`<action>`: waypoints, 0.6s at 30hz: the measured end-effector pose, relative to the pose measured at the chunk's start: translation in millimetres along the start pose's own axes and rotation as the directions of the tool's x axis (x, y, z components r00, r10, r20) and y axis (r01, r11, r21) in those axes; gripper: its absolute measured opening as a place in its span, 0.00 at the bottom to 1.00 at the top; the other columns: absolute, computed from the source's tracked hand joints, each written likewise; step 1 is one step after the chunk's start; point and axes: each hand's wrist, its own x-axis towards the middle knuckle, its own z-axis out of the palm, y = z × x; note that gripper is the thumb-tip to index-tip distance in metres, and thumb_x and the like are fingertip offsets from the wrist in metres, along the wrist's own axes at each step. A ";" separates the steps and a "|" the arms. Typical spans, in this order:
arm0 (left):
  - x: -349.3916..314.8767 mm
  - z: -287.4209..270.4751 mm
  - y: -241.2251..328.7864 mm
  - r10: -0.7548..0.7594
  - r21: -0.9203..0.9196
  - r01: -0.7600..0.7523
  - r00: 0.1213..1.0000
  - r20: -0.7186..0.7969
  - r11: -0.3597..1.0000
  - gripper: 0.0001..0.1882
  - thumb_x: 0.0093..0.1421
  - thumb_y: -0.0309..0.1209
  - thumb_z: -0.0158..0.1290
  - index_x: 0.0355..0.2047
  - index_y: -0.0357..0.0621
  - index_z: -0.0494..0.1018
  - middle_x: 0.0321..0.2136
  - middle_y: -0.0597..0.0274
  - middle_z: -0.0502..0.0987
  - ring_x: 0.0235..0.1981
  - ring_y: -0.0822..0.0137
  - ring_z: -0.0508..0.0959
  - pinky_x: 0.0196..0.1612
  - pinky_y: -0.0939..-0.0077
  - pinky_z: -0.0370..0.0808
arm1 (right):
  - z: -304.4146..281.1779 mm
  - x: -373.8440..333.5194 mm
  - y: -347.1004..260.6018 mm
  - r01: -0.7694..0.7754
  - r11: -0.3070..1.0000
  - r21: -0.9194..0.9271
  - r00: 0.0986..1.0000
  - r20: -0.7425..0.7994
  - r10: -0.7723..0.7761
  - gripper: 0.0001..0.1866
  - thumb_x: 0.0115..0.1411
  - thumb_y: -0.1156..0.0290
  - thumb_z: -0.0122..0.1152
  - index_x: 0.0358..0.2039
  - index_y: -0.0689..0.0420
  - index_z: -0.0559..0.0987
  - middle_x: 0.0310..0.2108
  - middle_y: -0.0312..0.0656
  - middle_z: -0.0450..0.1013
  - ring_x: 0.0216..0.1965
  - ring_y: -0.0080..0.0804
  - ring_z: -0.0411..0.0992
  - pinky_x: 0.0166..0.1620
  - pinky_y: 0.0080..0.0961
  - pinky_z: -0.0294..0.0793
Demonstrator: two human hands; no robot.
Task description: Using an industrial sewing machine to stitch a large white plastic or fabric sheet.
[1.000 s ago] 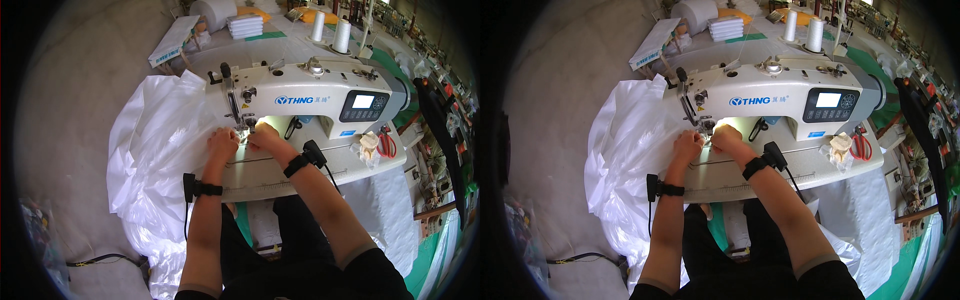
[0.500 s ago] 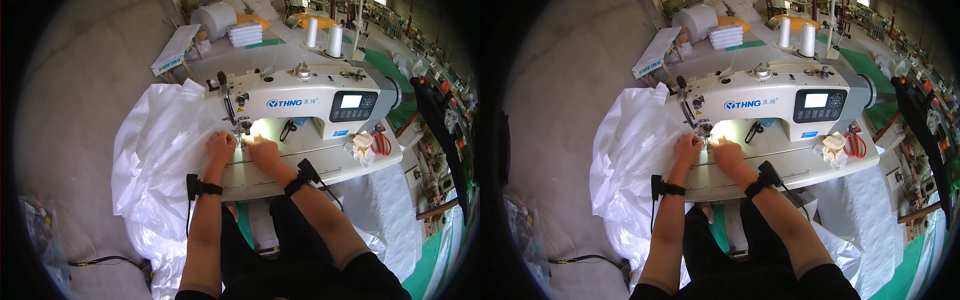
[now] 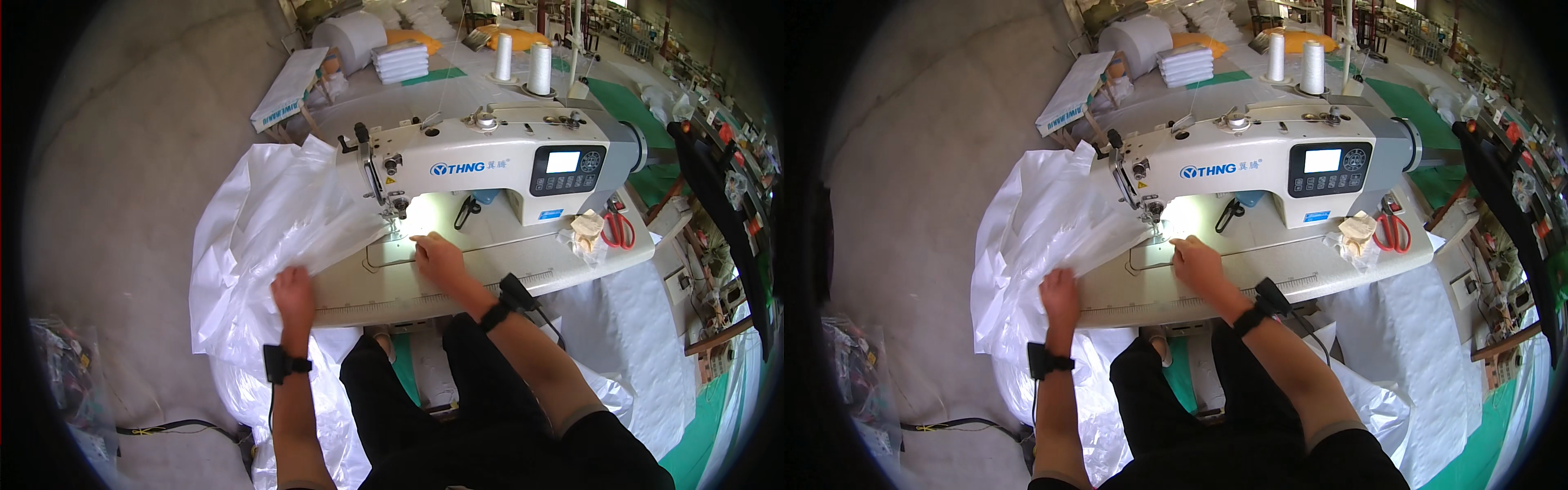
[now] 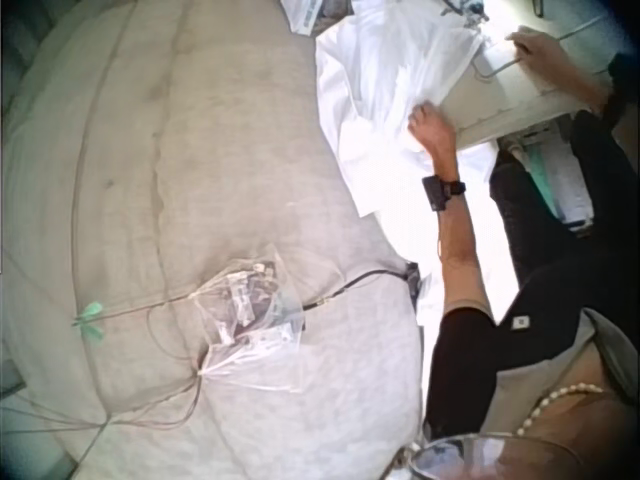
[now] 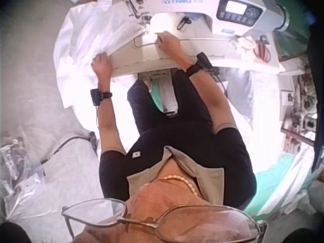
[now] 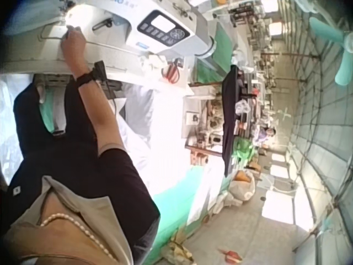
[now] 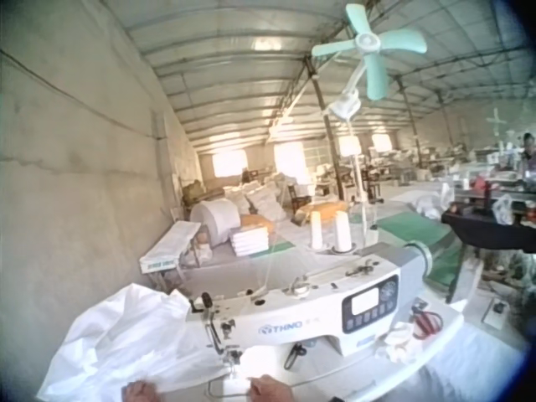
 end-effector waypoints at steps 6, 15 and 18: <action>-37.2 -46.5 -42.3 -0.129 0.086 0.123 0.989 0.066 0.989 0.10 0.49 0.26 0.53 0.34 0.44 0.74 0.36 0.61 0.74 0.39 0.56 0.72 0.42 0.59 0.66 | -21.1 -42.6 -37.0 -0.095 0.991 0.094 0.993 0.085 0.087 0.10 0.55 0.71 0.52 0.37 0.54 0.79 0.31 0.45 0.73 0.30 0.45 0.73 0.34 0.36 0.74; -62.0 -16.7 -77.0 -0.137 0.010 0.137 0.990 0.031 0.991 0.20 0.49 0.26 0.53 0.45 0.46 0.71 0.44 0.58 0.73 0.46 0.53 0.71 0.49 0.52 0.64 | -8.7 -65.6 -79.4 -0.331 0.861 0.387 0.838 0.540 0.079 0.11 0.57 0.71 0.49 0.37 0.58 0.78 0.22 0.47 0.74 0.25 0.38 0.75 0.32 0.31 0.74; -69.8 -26.1 -114.9 -0.225 -0.008 0.225 0.974 -0.009 0.974 0.15 0.46 0.22 0.51 0.36 0.47 0.75 0.29 0.56 0.76 0.31 0.50 0.75 0.35 0.57 0.70 | -9.2 -89.0 -85.6 -0.388 0.797 0.464 0.741 0.670 -0.029 0.11 0.59 0.68 0.51 0.38 0.58 0.78 0.22 0.43 0.74 0.24 0.29 0.74 0.29 0.26 0.73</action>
